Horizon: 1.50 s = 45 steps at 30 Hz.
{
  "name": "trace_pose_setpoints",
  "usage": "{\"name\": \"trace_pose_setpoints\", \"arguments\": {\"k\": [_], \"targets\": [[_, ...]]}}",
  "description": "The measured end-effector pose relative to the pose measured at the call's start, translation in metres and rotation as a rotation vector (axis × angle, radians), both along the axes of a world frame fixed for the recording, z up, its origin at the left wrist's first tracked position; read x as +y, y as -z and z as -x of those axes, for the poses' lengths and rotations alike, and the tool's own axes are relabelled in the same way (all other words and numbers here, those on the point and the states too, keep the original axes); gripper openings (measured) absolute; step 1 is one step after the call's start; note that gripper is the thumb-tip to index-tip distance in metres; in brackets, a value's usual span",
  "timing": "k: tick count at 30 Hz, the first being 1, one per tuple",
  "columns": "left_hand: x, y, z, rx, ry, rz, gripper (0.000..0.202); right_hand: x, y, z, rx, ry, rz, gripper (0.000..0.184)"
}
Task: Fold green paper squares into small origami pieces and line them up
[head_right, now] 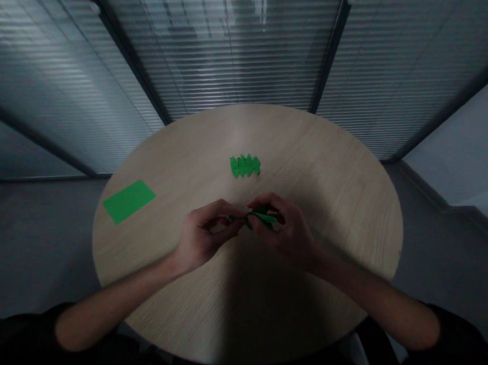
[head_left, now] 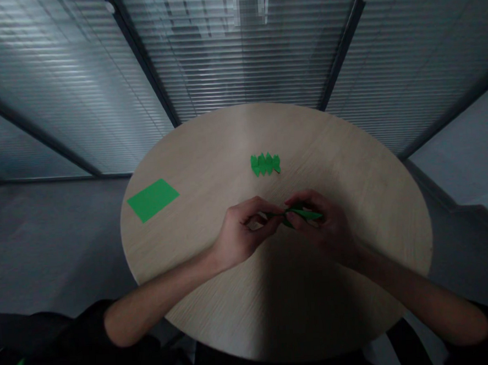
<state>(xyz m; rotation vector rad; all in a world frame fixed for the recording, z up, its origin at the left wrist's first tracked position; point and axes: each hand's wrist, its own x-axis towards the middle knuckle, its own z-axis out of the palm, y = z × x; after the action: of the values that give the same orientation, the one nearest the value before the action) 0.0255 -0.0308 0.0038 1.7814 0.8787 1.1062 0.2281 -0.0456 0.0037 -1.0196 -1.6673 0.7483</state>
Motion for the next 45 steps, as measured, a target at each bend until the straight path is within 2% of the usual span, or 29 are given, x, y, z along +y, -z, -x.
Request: {"name": "trace_pose_setpoints", "arguments": {"k": [33,41,45], "targets": [[-0.0015,-0.0006,-0.0016,-0.079,-0.037,0.169,0.015,-0.0032,0.0011,-0.0011,-0.002,0.068,-0.043,0.009],[-0.0003,0.0001,0.0002,-0.131,0.052,0.114,0.019,-0.0032,-0.0031,-0.002,-0.028,0.109,-0.081,0.007],[-0.0012,0.0005,0.0,-0.103,0.028,0.074,0.021,-0.0026,-0.0039,-0.0023,-0.029,0.113,-0.08,0.008]]}}
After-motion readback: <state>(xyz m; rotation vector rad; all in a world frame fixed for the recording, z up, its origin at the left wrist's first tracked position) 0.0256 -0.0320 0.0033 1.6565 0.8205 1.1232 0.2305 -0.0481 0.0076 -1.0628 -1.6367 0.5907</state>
